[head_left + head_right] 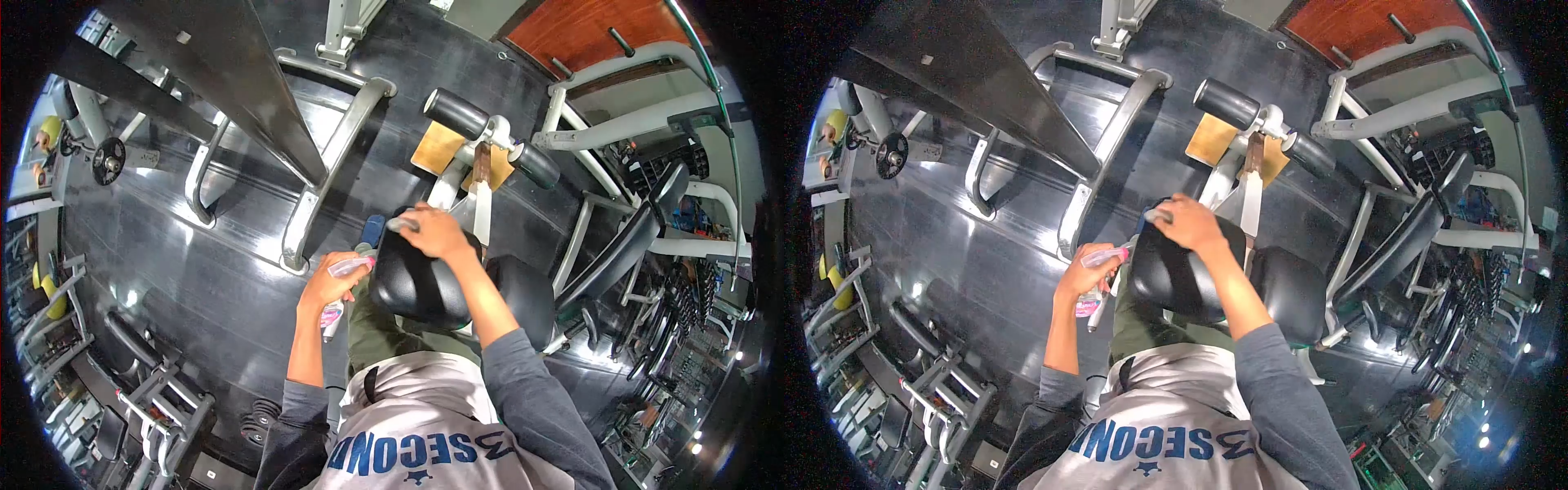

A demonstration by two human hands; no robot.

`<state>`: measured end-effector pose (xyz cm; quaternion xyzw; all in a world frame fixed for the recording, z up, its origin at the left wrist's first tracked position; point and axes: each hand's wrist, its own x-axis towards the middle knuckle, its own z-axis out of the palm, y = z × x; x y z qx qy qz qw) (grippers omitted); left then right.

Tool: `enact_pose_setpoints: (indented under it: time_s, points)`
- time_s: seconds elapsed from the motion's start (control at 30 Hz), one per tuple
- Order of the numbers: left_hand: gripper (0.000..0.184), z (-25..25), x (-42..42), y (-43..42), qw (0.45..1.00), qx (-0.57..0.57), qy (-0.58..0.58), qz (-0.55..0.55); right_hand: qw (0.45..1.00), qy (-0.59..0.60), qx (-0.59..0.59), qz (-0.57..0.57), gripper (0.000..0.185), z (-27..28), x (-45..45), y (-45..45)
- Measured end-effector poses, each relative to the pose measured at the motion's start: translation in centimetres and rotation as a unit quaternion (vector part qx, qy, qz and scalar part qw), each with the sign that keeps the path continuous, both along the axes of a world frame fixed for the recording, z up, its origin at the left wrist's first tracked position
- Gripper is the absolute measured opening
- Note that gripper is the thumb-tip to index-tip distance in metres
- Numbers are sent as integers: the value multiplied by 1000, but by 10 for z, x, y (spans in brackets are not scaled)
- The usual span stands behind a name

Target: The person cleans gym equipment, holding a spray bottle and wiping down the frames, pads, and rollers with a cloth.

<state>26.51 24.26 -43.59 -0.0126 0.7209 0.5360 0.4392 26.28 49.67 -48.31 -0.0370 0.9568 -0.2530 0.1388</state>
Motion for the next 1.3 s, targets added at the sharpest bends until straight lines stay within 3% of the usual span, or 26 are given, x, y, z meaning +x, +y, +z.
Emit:
enact_pose_setpoints:
  time_s: [0.07,0.2,0.27,0.33,0.4,0.5,0.6,0.67,0.73,0.8,0.87,0.93,1.0,1.1,1.13,1.2,1.3]
  points:
    - [22,8,2,-3,999,13,-24,17,991,-85,-44,98,29,25,3,-17]
    - [22,-2,18,-25,996,71,0,59,968,-3,-143,206,26,36,22,-10]
    - [19,-4,25,-33,985,155,13,77,976,-30,-127,175,25,46,17,11]
    - [18,0,32,-35,985,152,12,78,998,2,-28,63,27,29,14,23]
    - [17,5,36,-34,986,150,13,75,999,-3,-27,17,27,22,15,19]
    - [16,12,45,-27,989,123,-26,78,990,50,-91,100,32,26,40,10]
    - [12,18,47,-19,990,121,-45,50,986,2,-107,125,35,47,54,21]
    - [13,16,50,-14,989,128,-50,57,993,24,-78,84,33,39,53,38]
    - [15,11,54,-9,987,136,-57,59,999,33,-12,-30,29,26,53,44]
    - [19,8,54,0,989,120,-34,86,996,74,-18,-55,31,18,58,38]
    - [19,9,52,9,990,109,-27,83,993,100,-65,27,33,26,71,38]
    - [20,9,51,16,992,96,-18,82,990,-5,-123,69,33,60,85,39]
    - [21,10,51,23,988,116,-34,98,994,-3,-104,47,33,59,98,54]
    - [22,10,53,36,989,121,-47,74,990,-5,-73,-122,32,34,105,76]
    - [23,11,53,42,989,121,-63,64,989,1,-77,-126,32,22,105,74]
    - [24,9,58,52,992,101,-60,54,990,94,-20,-106,31,12,104,61]
    - [29,2,61,60,988,119,-75,59,989,57,-133,-13,33,34,120,49]
